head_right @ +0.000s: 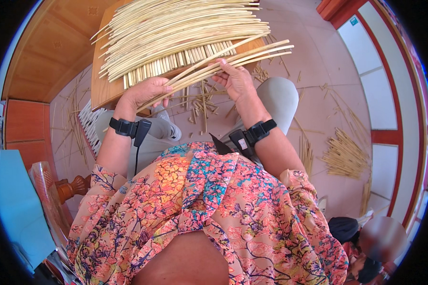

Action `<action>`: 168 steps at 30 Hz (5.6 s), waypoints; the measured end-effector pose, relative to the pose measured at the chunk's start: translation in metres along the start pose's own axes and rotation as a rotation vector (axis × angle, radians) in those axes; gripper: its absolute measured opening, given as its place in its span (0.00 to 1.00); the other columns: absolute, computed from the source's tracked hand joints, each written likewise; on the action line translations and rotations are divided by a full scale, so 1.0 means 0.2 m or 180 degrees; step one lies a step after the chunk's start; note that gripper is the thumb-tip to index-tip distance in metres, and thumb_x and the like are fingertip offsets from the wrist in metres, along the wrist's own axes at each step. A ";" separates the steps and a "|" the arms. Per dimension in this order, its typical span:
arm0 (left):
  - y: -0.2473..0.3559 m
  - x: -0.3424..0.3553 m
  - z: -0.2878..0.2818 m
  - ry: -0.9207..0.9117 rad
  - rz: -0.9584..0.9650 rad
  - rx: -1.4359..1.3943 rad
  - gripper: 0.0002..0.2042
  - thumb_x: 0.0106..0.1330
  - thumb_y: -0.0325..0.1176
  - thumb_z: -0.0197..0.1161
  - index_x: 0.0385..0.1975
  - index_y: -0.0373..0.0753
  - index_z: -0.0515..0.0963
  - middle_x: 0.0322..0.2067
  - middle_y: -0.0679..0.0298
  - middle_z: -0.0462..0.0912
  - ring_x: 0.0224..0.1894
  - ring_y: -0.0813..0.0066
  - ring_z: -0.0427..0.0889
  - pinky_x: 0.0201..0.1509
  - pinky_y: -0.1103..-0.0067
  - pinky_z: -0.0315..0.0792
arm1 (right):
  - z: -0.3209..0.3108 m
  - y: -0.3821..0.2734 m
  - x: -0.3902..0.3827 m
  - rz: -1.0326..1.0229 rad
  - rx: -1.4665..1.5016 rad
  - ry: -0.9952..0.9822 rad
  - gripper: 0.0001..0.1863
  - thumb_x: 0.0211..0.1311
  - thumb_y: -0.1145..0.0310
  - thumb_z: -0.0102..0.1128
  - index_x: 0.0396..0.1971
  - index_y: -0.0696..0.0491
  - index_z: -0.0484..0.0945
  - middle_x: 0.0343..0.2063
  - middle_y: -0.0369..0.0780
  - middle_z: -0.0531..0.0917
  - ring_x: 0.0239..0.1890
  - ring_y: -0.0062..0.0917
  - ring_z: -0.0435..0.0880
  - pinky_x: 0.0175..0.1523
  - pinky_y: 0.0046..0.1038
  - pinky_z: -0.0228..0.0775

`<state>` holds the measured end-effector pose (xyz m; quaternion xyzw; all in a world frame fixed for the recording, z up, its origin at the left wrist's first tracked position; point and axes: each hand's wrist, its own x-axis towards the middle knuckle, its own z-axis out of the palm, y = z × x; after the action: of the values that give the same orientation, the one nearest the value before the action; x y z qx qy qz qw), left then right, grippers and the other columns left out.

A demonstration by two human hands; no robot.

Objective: The recorder is sitting and tying together thin strips of bamboo or wood using a white string to assemble a mat or structure.

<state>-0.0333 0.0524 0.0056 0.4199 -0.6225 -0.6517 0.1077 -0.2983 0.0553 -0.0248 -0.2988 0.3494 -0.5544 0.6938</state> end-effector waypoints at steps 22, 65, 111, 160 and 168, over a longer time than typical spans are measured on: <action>0.03 0.02 0.17 0.0148 0.0084 0.0635 0.13 0.54 0.35 0.59 0.38 0.38 0.70 0.17 0.69 0.74 0.14 0.90 0.64 0.15 0.90 0.56 | -0.04 0.04 0.00 -0.0187 0.0124 0.0679 0.10 0.50 0.69 0.61 0.32 0.53 0.74 0.27 0.35 0.79 0.28 0.18 0.79 0.30 0.18 0.72; 0.12 -0.01 0.31 -0.0296 -0.0215 0.0255 0.12 0.60 0.38 0.55 0.39 0.39 0.70 0.16 0.73 0.70 0.16 0.91 0.64 0.16 0.91 0.53 | -1.28 -0.15 -1.05 -0.0795 -0.3686 0.3009 0.09 0.52 0.67 0.58 0.32 0.55 0.76 0.20 0.40 0.79 0.22 0.21 0.76 0.29 0.20 0.69; -0.12 -0.07 0.17 0.2156 0.1544 -0.2706 0.15 0.61 0.40 0.55 0.35 0.32 0.74 0.24 0.61 0.77 0.21 0.79 0.75 0.24 0.84 0.71 | 0.11 -0.07 0.06 0.0219 0.0135 0.0437 0.12 0.58 0.69 0.53 0.37 0.61 0.71 0.35 0.48 0.77 0.35 0.30 0.79 0.36 0.27 0.77; -0.14 -0.19 0.16 0.2465 0.1599 -0.3258 0.23 0.62 0.50 0.48 0.35 0.30 0.72 0.24 0.56 0.78 0.22 0.74 0.77 0.24 0.82 0.72 | -0.01 -0.22 0.01 -0.0364 0.0303 0.0424 0.11 0.55 0.72 0.54 0.38 0.60 0.72 0.34 0.44 0.78 0.38 0.30 0.78 0.41 0.31 0.76; -0.11 -0.20 0.27 0.2024 0.1007 -0.2120 0.12 0.60 0.39 0.56 0.29 0.33 0.75 0.21 0.60 0.79 0.19 0.81 0.76 0.20 0.88 0.69 | -0.02 -0.22 0.01 -0.0384 0.0318 0.0479 0.12 0.55 0.73 0.54 0.39 0.60 0.71 0.36 0.45 0.78 0.38 0.32 0.79 0.40 0.31 0.77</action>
<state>-0.0366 0.1226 -0.0053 0.4411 -0.3725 -0.6305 0.5188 -0.3257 0.0441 0.0085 -0.2418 0.3538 -0.6327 0.6450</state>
